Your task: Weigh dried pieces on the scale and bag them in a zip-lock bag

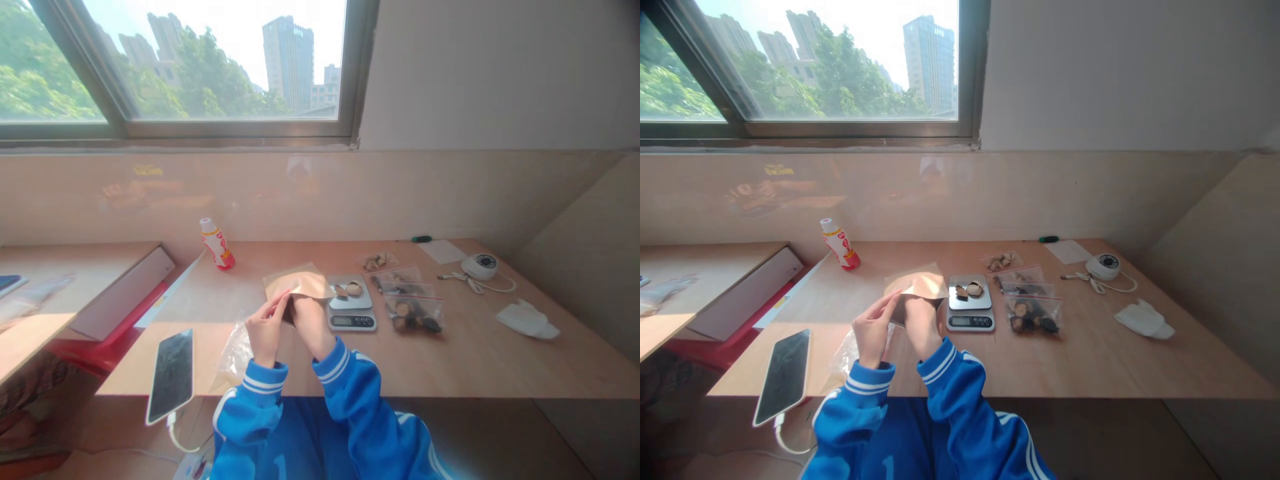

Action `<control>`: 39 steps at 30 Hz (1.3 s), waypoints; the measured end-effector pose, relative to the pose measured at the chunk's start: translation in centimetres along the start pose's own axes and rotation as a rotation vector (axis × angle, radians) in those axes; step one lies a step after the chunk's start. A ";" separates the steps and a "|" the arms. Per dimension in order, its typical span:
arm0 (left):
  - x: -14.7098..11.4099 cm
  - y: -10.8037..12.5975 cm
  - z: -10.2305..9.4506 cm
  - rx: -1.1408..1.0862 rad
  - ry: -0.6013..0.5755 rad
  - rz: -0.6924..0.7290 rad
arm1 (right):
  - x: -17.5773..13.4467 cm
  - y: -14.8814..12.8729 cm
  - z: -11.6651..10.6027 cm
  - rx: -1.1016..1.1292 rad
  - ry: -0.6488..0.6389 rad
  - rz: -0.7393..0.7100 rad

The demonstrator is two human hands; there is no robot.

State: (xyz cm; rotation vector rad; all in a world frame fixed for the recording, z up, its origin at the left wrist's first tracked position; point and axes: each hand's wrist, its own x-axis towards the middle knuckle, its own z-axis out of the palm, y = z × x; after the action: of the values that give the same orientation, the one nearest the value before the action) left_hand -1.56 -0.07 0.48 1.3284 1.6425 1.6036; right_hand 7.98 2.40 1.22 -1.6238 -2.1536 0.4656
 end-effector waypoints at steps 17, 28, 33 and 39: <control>1.3 0.7 0.4 0.088 -0.074 0.068 | -4.4 3.9 -4.7 0.572 0.297 -0.266; 1.3 0.6 0.7 0.081 -0.025 0.061 | -5.4 16.0 -4.1 0.497 0.377 0.073; 1.3 0.6 0.5 0.101 -0.024 0.086 | -2.9 17.7 -3.3 0.286 0.332 -0.019; 1.4 0.6 0.5 0.093 -0.017 0.088 | -3.2 18.5 -3.9 0.252 0.311 -0.093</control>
State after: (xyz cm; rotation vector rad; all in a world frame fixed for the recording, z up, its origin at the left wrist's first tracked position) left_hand -1.54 1.25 1.38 1.4762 1.6888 1.5780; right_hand 26.10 4.35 -4.87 -1.3528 -1.8488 0.4070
